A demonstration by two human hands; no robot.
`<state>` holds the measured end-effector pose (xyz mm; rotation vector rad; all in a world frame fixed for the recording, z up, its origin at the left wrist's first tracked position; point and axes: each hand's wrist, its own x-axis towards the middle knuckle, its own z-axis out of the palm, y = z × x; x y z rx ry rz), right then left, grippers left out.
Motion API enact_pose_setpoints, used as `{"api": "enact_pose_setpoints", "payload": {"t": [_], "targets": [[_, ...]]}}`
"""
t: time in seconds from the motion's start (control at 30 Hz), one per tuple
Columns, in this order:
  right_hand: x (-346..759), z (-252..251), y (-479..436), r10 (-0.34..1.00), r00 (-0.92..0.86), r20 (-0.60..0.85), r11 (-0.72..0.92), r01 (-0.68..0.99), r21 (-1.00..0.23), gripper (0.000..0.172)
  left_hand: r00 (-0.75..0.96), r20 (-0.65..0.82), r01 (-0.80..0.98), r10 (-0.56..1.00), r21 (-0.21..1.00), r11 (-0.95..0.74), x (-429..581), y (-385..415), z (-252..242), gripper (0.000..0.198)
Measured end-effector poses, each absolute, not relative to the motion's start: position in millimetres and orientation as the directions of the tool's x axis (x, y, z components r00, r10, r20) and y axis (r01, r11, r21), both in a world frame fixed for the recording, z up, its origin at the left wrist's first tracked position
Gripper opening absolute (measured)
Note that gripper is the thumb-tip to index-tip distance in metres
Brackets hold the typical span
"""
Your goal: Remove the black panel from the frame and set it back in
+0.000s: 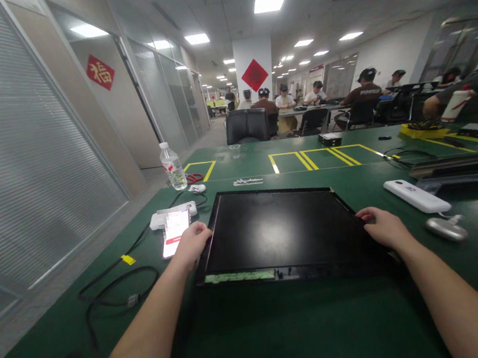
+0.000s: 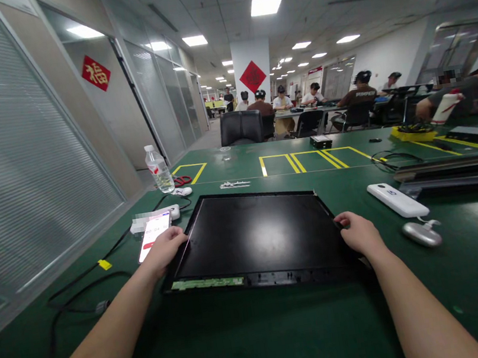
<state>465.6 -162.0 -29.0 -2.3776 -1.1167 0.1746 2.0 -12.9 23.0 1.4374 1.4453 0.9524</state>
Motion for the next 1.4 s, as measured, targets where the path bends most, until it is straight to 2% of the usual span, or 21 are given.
{"api": "enact_pose_setpoints", "payload": {"t": [0.17, 0.33, 0.43, 0.53, 0.67, 0.73, 0.8, 1.03, 1.4], "targets": [[465.1, -27.8, -162.7, 0.749, 0.655, 0.1, -0.531, 0.683, -0.502, 0.041, 0.014, -0.239, 0.073, 0.971, 0.969, 0.238, 7.8, -17.0, 28.5, 0.016], [465.8, -29.5, -162.7, 0.75, 0.653, 0.105, -0.519, 0.68, -0.518, 0.041, 0.082, -0.317, -0.165, 0.945, 0.931, 0.326, 10.9, -16.2, 28.1, 0.026], [465.4, -30.1, -162.5, 0.75, 0.651, 0.115, -0.513, 0.683, -0.52, 0.041, 0.104, -0.336, -0.225, 0.936, 0.909, 0.352, 11.6, -14.3, 27.5, 0.027], [464.6, -29.4, -162.3, 0.751, 0.649, 0.122, -0.51, 0.687, -0.518, 0.041, 0.114, -0.347, -0.208, 0.931, 0.908, 0.364, 10.8, -13.0, 27.3, 0.031], [463.5, -27.6, -162.1, 0.753, 0.651, 0.096, -0.528, 0.684, -0.504, 0.04, 0.17, -0.36, -0.163, 0.917, 0.908, 0.387, 8.0, -13.2, 25.5, 0.054], [463.0, -26.9, -162.0, 0.752, 0.654, 0.08, -0.539, 0.68, -0.497, 0.04, 0.196, -0.345, -0.151, 0.918, 0.914, 0.376, 6.9, -14.1, 24.2, 0.059], [462.5, -26.3, -161.9, 0.75, 0.657, 0.07, -0.546, 0.676, -0.496, 0.04, 0.208, -0.323, -0.128, 0.923, 0.927, 0.353, 6.8, -15.8, 24.0, 0.056], [462.1, -25.5, -162.2, 0.751, 0.657, 0.071, -0.539, 0.672, -0.508, 0.038, 0.186, -0.325, -0.035, 0.927, 0.941, 0.336, 10.0, -22.2, 30.6, 0.027], [462.5, -26.2, -163.2, 0.75, 0.654, 0.096, -0.526, 0.679, -0.512, 0.038, 0.191, -0.257, 0.005, 0.947, 0.965, 0.261, 3.7, -17.7, 30.5, 0.022]]}}
